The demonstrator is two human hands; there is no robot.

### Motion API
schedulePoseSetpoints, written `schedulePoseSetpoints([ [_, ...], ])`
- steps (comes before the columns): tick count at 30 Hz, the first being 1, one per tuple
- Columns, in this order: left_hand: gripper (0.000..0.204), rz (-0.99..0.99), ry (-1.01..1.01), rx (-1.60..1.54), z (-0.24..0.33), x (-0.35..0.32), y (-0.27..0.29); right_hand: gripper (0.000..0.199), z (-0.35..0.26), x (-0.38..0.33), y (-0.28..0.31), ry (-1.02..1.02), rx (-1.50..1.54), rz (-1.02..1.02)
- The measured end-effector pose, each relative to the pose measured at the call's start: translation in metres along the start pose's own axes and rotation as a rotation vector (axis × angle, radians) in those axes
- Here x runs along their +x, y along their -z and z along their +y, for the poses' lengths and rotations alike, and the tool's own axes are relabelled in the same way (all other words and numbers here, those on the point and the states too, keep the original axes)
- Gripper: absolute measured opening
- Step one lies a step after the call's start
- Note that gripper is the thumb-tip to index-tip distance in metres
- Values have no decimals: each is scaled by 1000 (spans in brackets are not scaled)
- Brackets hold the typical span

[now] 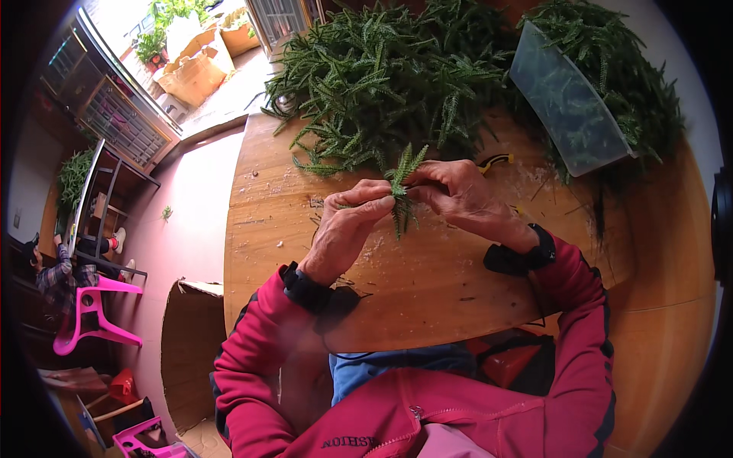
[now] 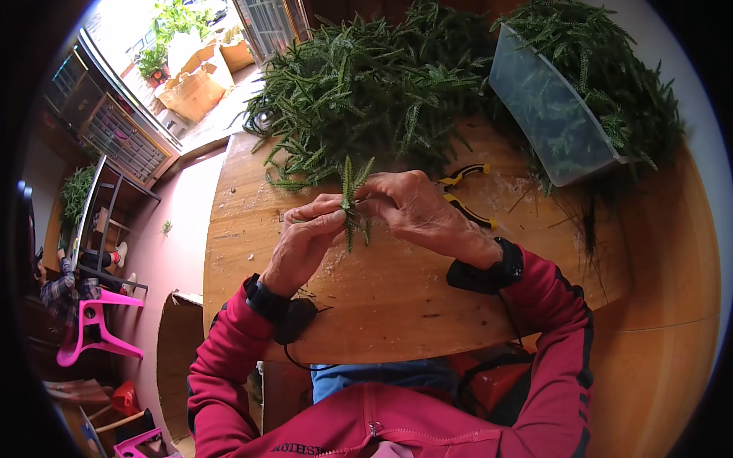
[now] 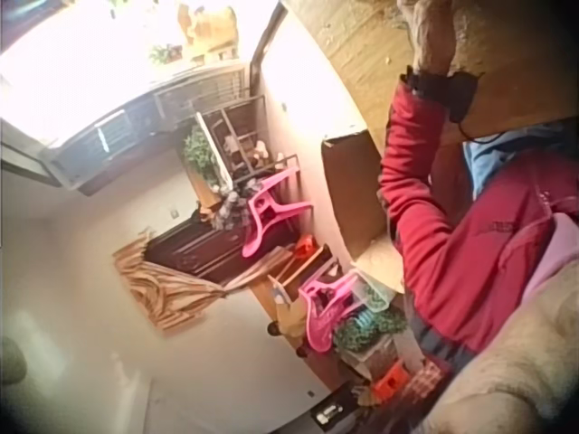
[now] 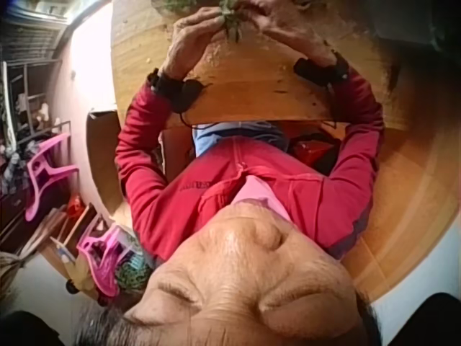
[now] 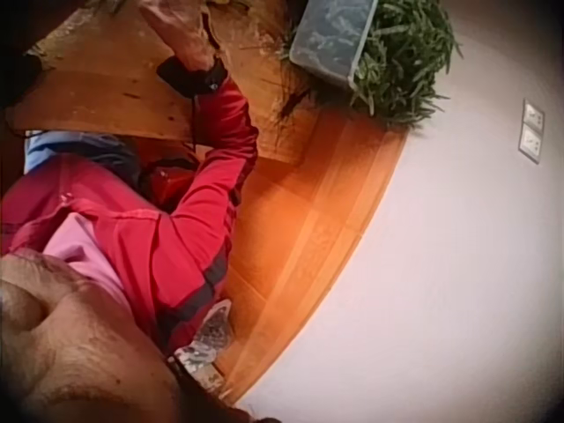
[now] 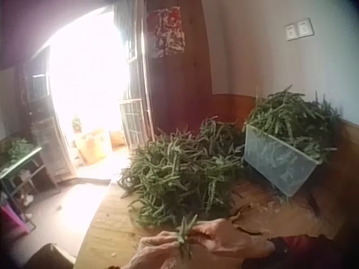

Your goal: Trim and sort green plant stems using handheld pliers.

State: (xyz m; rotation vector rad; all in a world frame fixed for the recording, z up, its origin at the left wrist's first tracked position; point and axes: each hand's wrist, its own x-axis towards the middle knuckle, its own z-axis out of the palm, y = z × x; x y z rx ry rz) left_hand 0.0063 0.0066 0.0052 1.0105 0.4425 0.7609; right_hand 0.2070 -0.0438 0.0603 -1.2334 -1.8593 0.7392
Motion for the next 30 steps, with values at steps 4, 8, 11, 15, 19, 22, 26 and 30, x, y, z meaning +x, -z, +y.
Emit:
schedulePoseSetpoints([
  [4, 23, 36, 53, -92, 0, -1, 2, 16, 9, -2, -7, 39, -52, 28],
  [8, 23, 83, -5, -41, -4, -2, 0, 19, 11, -1, -9, 85, -54, 52],
  [11, 21, 133, -43, -54, -4, -3, -3, 20, 14, -2, -11, 89, -33, 59],
  [15, 18, 124, 149, -118, 2, -6, -4, 22, 16, -2, -8, 96, -61, 41],
  [19, 17, 68, 85, -194, -3, -4, 1, 25, 17, -2, -10, 106, -55, 44],
  [22, 17, 96, -85, -232, -8, -4, -6, 27, 12, 1, -7, 143, -88, 100],
  [26, 15, 83, -10, -253, -7, -5, -11, 30, -13, 3, 3, 318, -240, 242],
  [30, 13, 47, 6, -225, -16, 0, -1, 30, -24, 4, 4, 550, -413, 253],
])
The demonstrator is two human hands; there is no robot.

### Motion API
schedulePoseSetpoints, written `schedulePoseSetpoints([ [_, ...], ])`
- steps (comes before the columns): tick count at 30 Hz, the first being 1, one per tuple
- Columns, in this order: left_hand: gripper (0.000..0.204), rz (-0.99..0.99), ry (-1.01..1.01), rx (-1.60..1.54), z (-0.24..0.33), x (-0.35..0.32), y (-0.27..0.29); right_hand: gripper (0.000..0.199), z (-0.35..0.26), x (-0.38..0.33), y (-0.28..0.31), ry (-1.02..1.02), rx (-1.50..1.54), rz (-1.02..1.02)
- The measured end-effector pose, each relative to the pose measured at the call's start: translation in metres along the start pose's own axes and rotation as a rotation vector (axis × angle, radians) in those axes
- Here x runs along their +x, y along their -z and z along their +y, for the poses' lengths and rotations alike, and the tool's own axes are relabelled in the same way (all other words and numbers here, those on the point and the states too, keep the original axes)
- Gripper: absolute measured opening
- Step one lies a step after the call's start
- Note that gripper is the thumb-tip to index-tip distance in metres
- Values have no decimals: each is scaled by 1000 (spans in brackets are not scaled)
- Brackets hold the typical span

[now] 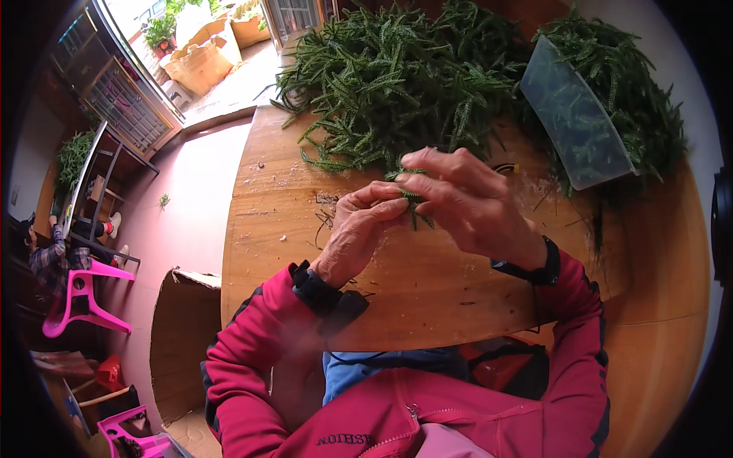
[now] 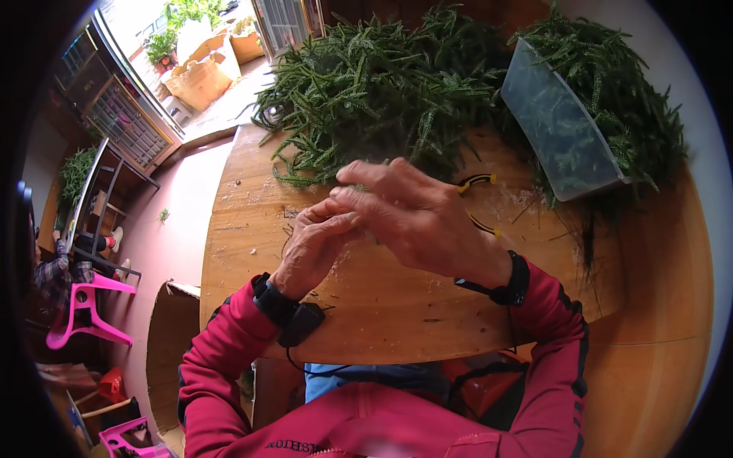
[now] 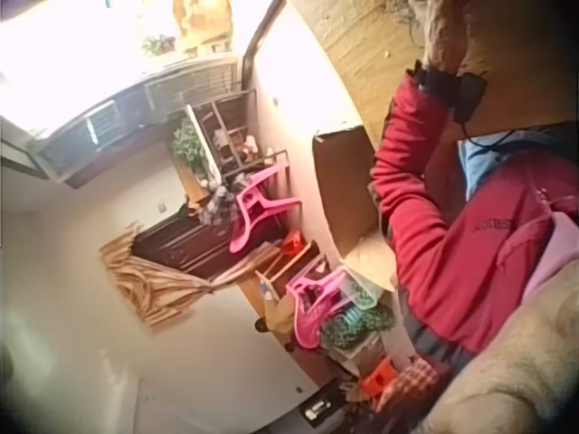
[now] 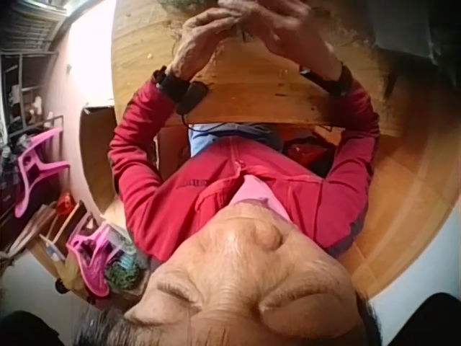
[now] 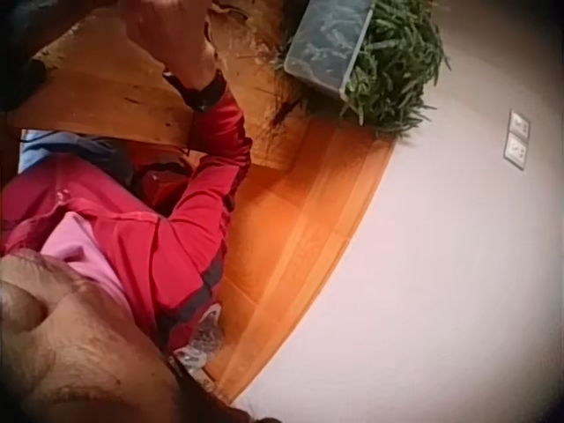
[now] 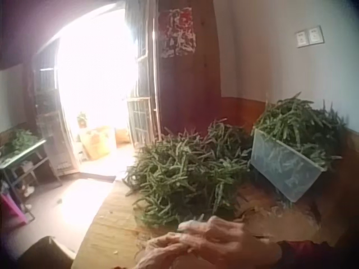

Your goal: Trim and sort green plant stems using handheld pliers.

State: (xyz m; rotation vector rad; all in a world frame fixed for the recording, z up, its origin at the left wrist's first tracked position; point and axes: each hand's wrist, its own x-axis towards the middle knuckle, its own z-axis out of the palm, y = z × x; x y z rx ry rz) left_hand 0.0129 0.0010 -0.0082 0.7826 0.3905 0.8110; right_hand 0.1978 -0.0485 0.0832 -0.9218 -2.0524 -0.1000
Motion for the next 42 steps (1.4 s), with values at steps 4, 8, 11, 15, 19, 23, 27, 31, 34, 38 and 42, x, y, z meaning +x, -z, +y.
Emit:
schedulePoseSetpoints([
  [4, 11, 48, -16, 56, 0, -3, -9, 26, 10, -16, -14, 6, -7, -162],
  [8, 10, 64, 18, 94, -1, -3, -9, 23, 17, -24, -18, -166, 103, -199],
  [11, 10, 61, 71, 143, 1, -4, -7, 21, 16, -26, -19, -335, 124, -221],
  [15, 12, 51, 89, 213, -1, -1, -4, 21, 19, -24, -14, -348, 191, -340],
  [19, 13, 15, 142, 251, 7, 0, -7, 21, 24, -22, -14, -289, 220, -338],
  [23, 14, -11, 173, 261, 7, 0, -6, 22, 30, -23, -13, -250, 263, -370],
  [27, 14, -34, 192, 276, 11, -4, -11, 22, 37, -21, -9, -329, 385, -489],
  [31, 13, -76, 201, 388, 14, -3, -9, 20, 35, -19, -9, -330, 438, -497],
  [34, 13, -78, 207, 438, 14, -3, -11, 19, 38, -21, -9, -280, 427, -506],
  [38, 12, -49, 195, 404, 12, -2, -13, 14, 39, -20, -10, -392, 443, -509],
  [42, 12, -53, 156, 342, 11, -3, -13, 10, 31, -20, -9, -583, 446, -471],
])
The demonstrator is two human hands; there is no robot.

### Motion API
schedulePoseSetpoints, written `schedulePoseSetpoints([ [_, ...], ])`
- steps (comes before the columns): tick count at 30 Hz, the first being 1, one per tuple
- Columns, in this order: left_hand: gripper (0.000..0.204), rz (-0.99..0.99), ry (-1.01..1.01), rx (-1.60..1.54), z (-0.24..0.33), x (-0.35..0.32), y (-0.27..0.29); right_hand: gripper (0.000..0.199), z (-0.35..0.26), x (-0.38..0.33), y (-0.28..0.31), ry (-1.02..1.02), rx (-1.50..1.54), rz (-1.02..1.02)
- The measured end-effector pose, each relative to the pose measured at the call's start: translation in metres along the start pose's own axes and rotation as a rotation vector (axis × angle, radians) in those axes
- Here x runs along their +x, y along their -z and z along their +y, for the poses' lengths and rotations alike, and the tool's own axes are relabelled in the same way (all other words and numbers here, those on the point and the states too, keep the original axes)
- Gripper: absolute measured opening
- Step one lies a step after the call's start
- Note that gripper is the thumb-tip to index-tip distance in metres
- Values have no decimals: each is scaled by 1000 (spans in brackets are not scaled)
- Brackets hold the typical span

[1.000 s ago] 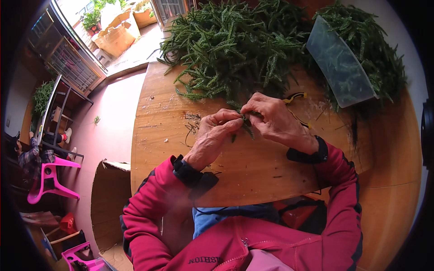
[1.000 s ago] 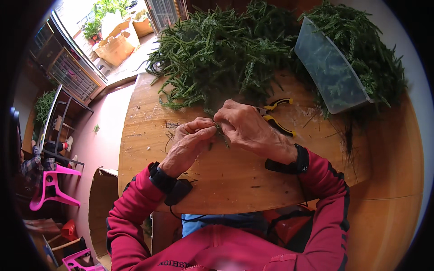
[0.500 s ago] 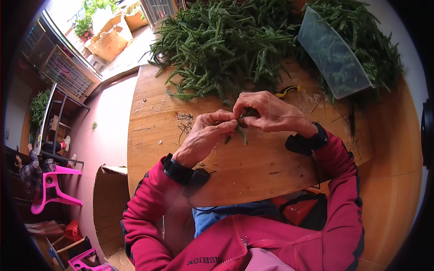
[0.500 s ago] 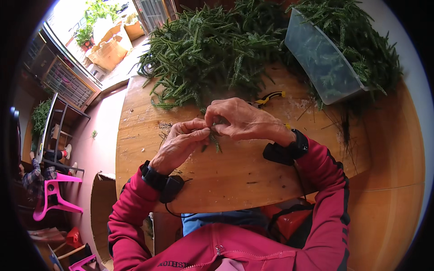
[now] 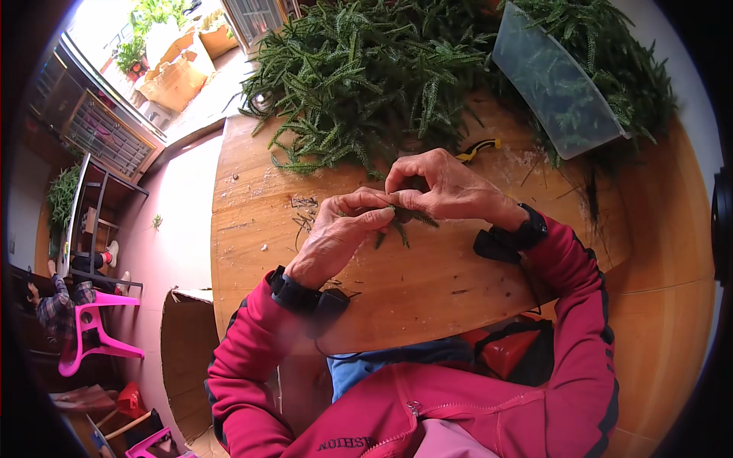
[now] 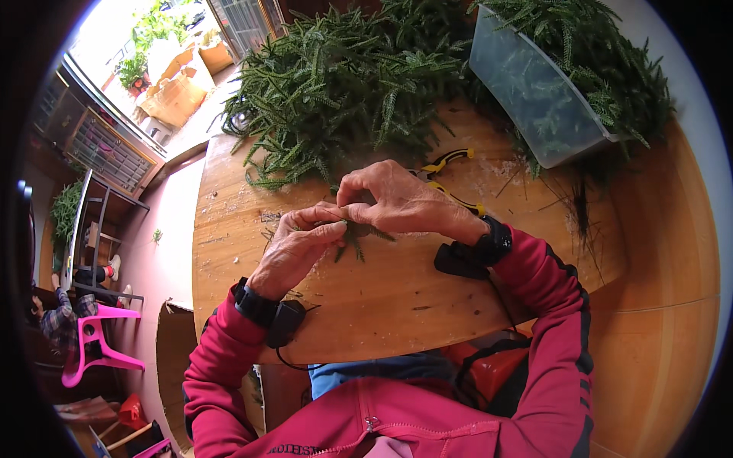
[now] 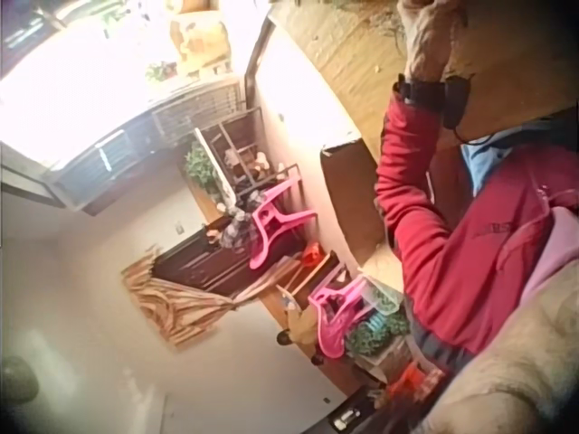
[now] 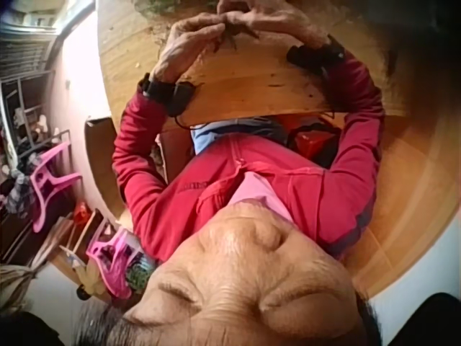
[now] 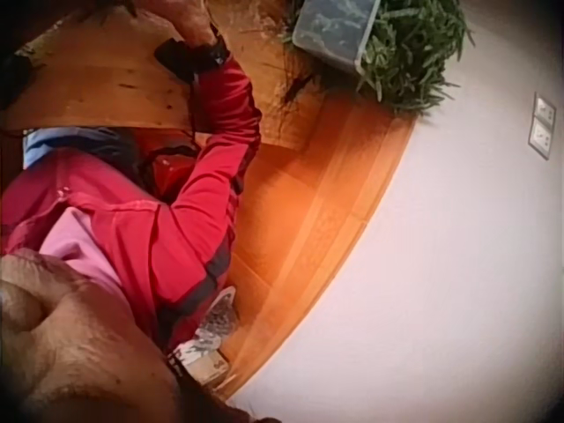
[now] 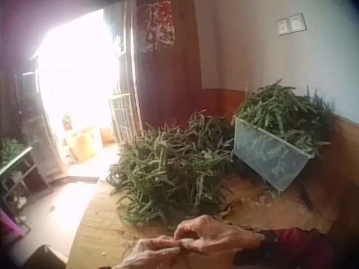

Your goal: Trim and sort green plant stems using handheld pliers.

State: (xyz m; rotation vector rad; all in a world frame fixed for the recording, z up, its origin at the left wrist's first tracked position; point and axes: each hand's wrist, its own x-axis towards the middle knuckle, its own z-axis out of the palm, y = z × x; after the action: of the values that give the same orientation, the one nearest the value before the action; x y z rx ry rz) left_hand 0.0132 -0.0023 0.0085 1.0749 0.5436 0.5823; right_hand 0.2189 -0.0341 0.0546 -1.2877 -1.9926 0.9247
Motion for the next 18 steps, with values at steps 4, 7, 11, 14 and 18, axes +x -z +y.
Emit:
schedulePoseSetpoints([
  [4, 12, -6, 5, -15, 0, 0, 1, 8, -7, -2, -2, -55, -19, 37],
  [7, 11, 8, -4, -4, -1, 0, 3, 8, -8, -2, -3, -91, -3, 66],
  [11, 10, 7, 34, 14, -2, -1, 4, 7, -8, -2, -5, -111, 11, 85],
  [14, 9, 3, -82, 82, -7, 3, 6, 5, -7, -3, -7, -53, -18, 118],
  [18, 9, 72, -68, 45, -3, 3, 0, 4, -4, -4, -9, 70, -81, 188],
])
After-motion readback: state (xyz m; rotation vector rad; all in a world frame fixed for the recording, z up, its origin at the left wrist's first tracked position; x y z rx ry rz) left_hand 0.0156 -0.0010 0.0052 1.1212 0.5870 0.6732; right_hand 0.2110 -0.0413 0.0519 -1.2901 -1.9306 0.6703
